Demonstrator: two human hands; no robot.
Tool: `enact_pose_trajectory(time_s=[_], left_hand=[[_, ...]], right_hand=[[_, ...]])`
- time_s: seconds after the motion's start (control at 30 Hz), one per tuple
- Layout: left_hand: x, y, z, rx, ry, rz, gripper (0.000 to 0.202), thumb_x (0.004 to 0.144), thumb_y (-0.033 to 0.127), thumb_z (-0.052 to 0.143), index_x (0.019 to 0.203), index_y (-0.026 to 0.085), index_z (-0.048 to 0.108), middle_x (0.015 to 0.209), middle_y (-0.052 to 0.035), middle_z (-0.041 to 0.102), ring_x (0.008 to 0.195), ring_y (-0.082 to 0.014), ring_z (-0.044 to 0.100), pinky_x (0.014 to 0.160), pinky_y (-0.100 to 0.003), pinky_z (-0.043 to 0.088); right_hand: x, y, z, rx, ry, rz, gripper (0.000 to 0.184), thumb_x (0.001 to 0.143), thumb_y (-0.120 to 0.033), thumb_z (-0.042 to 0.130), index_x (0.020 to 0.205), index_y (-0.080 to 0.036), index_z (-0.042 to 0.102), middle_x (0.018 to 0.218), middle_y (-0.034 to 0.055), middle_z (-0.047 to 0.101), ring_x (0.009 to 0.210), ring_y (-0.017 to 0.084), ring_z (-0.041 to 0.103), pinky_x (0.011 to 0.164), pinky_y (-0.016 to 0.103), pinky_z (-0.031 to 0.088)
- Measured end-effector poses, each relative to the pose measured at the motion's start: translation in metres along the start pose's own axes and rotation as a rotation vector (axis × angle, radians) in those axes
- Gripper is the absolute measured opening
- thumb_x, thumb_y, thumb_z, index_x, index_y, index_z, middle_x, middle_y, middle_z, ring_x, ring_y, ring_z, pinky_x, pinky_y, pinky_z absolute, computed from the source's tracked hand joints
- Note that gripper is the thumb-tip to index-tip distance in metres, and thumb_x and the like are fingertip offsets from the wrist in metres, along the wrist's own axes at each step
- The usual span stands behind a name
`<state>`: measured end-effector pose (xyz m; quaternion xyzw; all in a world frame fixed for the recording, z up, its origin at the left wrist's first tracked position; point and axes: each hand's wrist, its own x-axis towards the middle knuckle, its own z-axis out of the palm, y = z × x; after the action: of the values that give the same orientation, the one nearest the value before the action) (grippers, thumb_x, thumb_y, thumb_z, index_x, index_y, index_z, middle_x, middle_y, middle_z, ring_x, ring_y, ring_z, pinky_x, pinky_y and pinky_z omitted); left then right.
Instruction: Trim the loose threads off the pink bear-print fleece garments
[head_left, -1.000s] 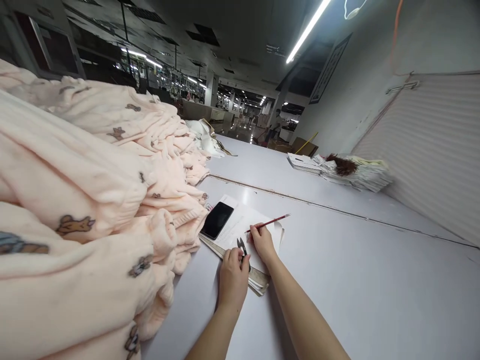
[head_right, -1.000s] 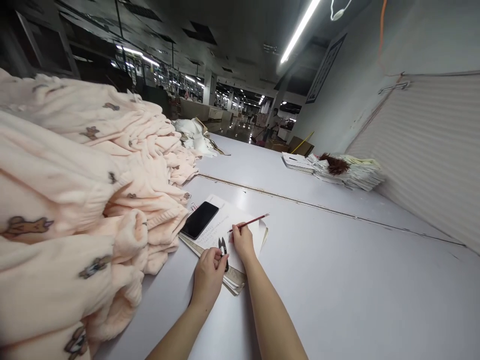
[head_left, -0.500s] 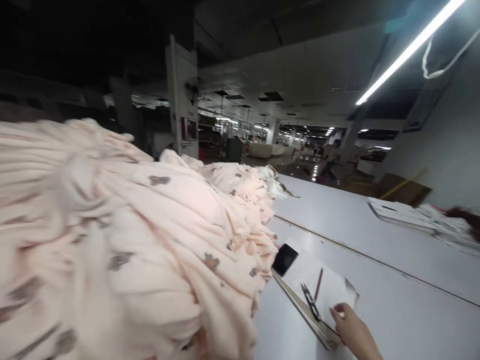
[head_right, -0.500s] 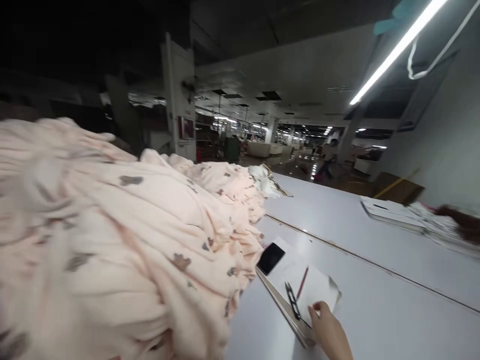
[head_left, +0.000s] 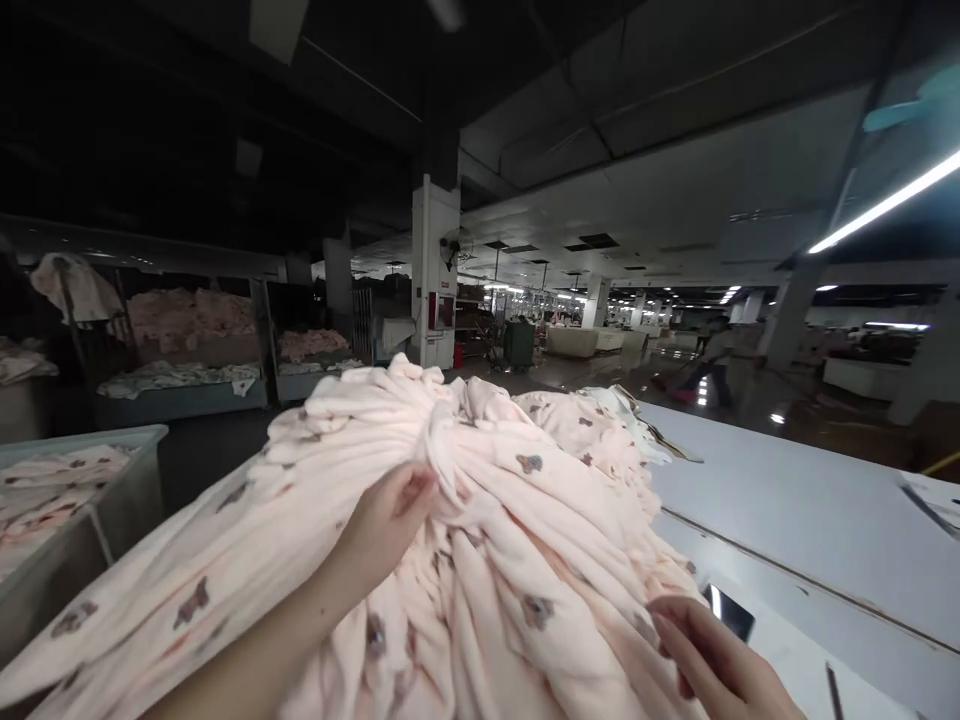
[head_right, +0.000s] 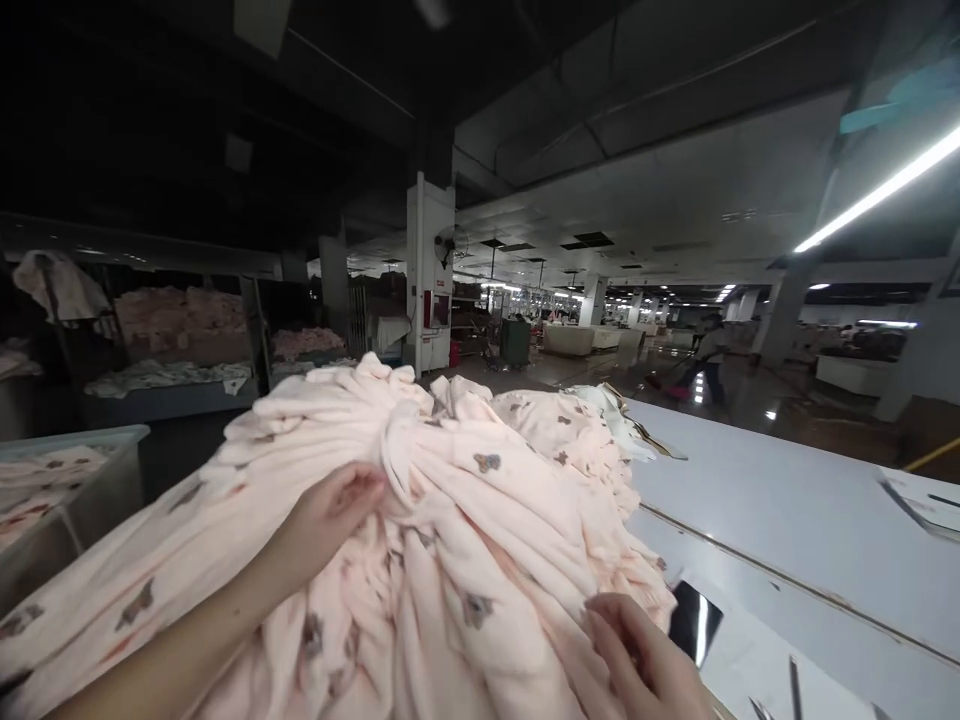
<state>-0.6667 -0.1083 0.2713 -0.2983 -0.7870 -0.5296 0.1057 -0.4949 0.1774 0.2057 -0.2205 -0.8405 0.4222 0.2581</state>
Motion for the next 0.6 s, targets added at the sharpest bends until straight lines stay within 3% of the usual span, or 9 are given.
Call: enact_pose_trajectory(time_s=[0.03,0.1,0.17,0.23,0.33,0.47,0.6], left_hand=[[0.009,-0.012,-0.018,-0.035,-0.054,-0.045,0.020,0.084,0.036,0.049,0.084,0.021,0.061,0.077,-0.0024,0.067,0.073,-0.0187,0.066,0.065,-0.028,0.055],[0.020,-0.035,-0.049,0.002,-0.120,-0.045,0.020,0.081,0.035,0.051,0.089,0.023,0.064,0.090,-0.0050,0.070,0.084,-0.0206,0.068,0.074,-0.030,0.056],[0.026,-0.054,-0.076,0.158,-0.126,0.050,0.029,0.079,0.031,0.053,0.106,0.027,0.063,0.108,-0.0054,0.070,0.099,-0.0220,0.066,0.085,-0.032,0.054],[0.034,-0.068,-0.099,0.342,-0.192,0.205,0.044,0.080,0.026,0.052,0.123,0.033,0.055,0.123,-0.0029,0.064,0.110,-0.0221,0.061,0.092,-0.033,0.051],[0.053,-0.088,-0.120,0.493,-0.345,0.452,0.055,0.083,0.017,0.043,0.135,0.035,0.043,0.135,-0.0001,0.055,0.120,-0.0198,0.054,0.100,-0.032,0.045],[0.088,-0.104,-0.129,0.574,-0.352,0.641,0.053,0.087,0.017,0.038,0.139,0.027,0.039,0.134,-0.0061,0.055,0.120,-0.0201,0.053,0.100,-0.032,0.044],[0.142,-0.078,-0.129,0.629,-0.238,0.737,0.047,0.085,0.019,0.043,0.131,0.026,0.051,0.144,-0.0060,0.045,0.133,-0.0262,0.038,0.109,-0.046,0.027]], right_hand=[[0.012,-0.035,0.016,-0.008,-0.064,-0.067,0.032,0.075,-0.057,0.052,0.079,-0.027,0.062,0.064,0.0011,0.063,0.053,0.018,0.056,0.053,0.026,0.047],[0.034,-0.101,0.050,0.010,-0.086,-0.153,0.030,0.079,-0.053,0.050,0.079,-0.026,0.063,0.068,0.0020,0.065,0.055,0.018,0.057,0.055,0.027,0.046],[0.044,-0.154,0.088,0.109,-0.126,-0.215,0.030,0.083,-0.049,0.049,0.077,-0.023,0.062,0.064,0.0012,0.062,0.052,0.015,0.054,0.052,0.025,0.044],[0.039,-0.188,0.131,0.292,-0.217,-0.195,0.027,0.084,-0.046,0.051,0.076,-0.022,0.059,0.066,0.0005,0.062,0.051,0.013,0.054,0.050,0.023,0.044],[0.014,-0.207,0.192,0.500,-0.308,-0.094,0.030,0.086,-0.048,0.052,0.082,-0.019,0.061,0.073,0.0029,0.063,0.061,0.016,0.061,0.052,0.023,0.046],[-0.006,-0.212,0.250,0.645,-0.226,-0.036,0.039,0.086,-0.050,0.053,0.111,-0.021,0.060,0.076,0.0031,0.064,0.072,0.018,0.064,0.061,0.026,0.050],[-0.004,-0.218,0.286,0.508,-0.145,-0.108,0.038,0.089,-0.049,0.047,0.113,-0.023,0.061,0.086,0.0062,0.068,0.082,0.022,0.066,0.072,0.032,0.051]])
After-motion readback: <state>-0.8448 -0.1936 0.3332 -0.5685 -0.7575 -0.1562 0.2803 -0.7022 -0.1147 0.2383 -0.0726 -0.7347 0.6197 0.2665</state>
